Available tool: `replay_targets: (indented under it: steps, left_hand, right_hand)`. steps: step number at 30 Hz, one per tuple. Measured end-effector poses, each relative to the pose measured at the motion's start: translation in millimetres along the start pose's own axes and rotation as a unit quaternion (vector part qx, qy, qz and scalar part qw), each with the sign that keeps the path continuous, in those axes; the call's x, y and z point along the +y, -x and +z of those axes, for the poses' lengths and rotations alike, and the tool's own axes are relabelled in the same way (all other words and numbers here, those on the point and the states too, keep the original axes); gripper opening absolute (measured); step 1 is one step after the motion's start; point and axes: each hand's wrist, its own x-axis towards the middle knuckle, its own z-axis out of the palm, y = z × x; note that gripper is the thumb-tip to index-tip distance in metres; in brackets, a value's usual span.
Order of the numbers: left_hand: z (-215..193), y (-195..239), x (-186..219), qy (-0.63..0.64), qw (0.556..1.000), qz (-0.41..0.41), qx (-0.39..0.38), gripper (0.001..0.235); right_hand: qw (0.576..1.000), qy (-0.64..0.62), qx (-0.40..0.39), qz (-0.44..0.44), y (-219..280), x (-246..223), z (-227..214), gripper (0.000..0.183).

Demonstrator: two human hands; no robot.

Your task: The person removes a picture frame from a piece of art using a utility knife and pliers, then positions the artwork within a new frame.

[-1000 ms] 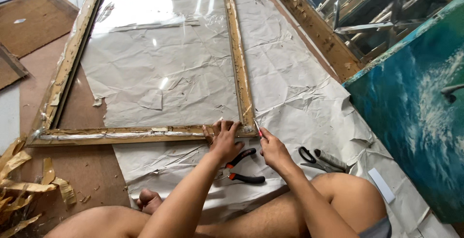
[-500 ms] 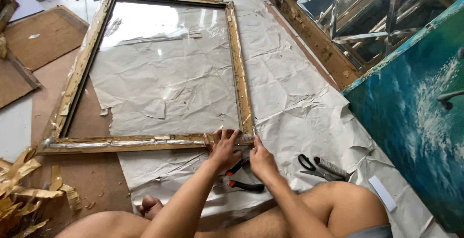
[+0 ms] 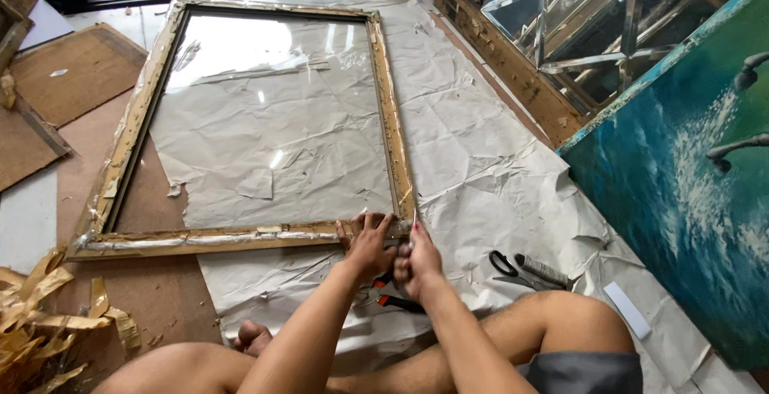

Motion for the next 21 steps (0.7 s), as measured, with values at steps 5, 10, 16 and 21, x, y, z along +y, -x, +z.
replay_targets:
  steps: [5, 10, 16, 21]
  left_hand:
    - [-9, 1, 2, 0.029, 1.000, 0.000, -0.001, 0.077]
    - [-6, 2, 1, 0.022, 1.000, -0.005, -0.001, 0.075]
    - [-47, 28, 21, 0.074, 0.997, 0.003, -0.012, 0.077]
    - [-54, 33, 22, 0.076, 0.996, 0.008, -0.040, 0.082]
  right_hand:
    - [0.986, -0.127, -0.100, 0.049, -25, 3, -17, 0.012]
    - [0.992, 0.102, -0.014, -0.069, -58, 21, -32, 0.051]
    - [0.874, -0.423, -0.218, 0.103, -96, -36, -74, 0.023]
    - [0.881, 0.431, 0.088, -0.173, -85, -103, -96, 0.045]
